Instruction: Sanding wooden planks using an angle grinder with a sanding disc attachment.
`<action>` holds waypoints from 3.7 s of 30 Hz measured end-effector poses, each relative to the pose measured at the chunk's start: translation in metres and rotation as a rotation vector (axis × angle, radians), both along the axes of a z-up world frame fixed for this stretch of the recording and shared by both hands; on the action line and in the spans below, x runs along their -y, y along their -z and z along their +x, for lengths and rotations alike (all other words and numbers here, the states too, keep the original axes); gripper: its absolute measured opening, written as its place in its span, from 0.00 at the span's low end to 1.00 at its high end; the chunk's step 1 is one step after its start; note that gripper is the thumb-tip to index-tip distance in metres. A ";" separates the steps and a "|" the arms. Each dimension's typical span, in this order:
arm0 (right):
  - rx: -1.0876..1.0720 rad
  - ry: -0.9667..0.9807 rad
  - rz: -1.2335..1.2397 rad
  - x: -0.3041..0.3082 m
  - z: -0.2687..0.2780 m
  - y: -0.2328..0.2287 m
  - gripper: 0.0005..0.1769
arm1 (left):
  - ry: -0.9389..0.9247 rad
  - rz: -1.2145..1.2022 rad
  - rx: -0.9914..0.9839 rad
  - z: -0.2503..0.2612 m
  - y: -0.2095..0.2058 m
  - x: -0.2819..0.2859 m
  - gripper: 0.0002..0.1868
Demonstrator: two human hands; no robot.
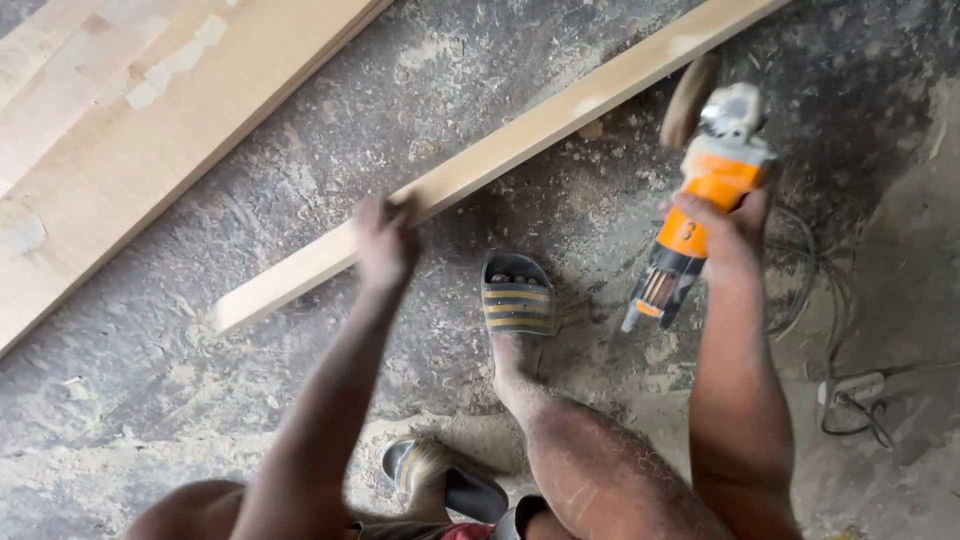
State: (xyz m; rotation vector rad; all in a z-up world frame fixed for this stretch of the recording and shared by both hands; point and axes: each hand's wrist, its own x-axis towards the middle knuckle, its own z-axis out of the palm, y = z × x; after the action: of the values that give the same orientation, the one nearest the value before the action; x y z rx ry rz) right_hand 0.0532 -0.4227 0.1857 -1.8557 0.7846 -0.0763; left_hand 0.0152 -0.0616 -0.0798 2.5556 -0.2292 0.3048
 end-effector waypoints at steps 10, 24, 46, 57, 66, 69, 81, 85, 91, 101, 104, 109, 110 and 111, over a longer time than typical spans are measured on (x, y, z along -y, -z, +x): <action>0.040 -0.415 -0.073 -0.036 -0.024 0.039 0.57 | -0.674 -0.149 -0.118 -0.020 -0.120 -0.028 0.27; -0.069 -0.666 -0.431 -0.106 -0.047 0.067 0.50 | -0.688 -1.321 -0.784 0.002 -0.080 0.043 0.19; -0.238 -0.751 -0.496 -0.114 -0.023 0.071 0.51 | -0.385 -1.816 -0.959 0.015 -0.078 0.019 0.63; -0.217 -0.831 -0.530 -0.121 -0.038 0.070 0.46 | -0.345 -1.873 -0.958 0.013 -0.075 0.014 0.64; -0.274 -0.833 -0.534 -0.140 -0.019 0.070 0.50 | -0.346 -1.884 -0.962 0.013 -0.072 0.015 0.65; -0.196 -0.843 -0.504 -0.145 -0.019 0.090 0.49 | -0.336 -1.875 -0.948 0.011 -0.067 0.016 0.66; -0.243 -0.723 -0.565 -0.113 0.004 0.066 0.50 | -0.390 -1.848 -0.934 0.013 -0.072 0.020 0.63; -0.230 -0.782 -0.570 -0.124 -0.010 0.076 0.48 | -0.403 -1.812 -0.953 0.015 -0.077 0.022 0.63; -0.229 -0.808 -0.665 -0.087 -0.015 0.091 0.49 | -0.411 -1.761 -0.915 0.020 -0.076 0.028 0.60; -0.384 -0.588 -0.596 -0.028 0.042 0.061 0.53 | -0.855 -1.291 -0.783 0.029 -0.062 0.063 0.21; -0.441 -0.520 -0.620 -0.015 0.053 0.069 0.57 | -0.874 -1.226 -0.823 0.034 -0.087 0.062 0.17; -0.394 -0.510 -0.600 -0.046 0.046 0.066 0.57 | -0.856 -1.199 -0.809 0.035 -0.082 0.064 0.16; -0.364 -0.644 -0.644 -0.060 0.037 0.070 0.55 | -0.853 -1.207 -0.812 0.034 -0.083 0.062 0.15; -0.333 -0.777 -0.686 -0.074 0.028 0.075 0.52 | -0.849 -1.215 -0.814 0.033 -0.084 0.062 0.15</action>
State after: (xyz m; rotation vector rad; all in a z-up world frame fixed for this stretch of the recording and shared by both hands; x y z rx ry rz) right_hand 0.0811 -0.3488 0.1111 -2.7589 0.1934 0.5300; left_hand 0.0484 -0.1233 0.0038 1.2464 1.0342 -0.2648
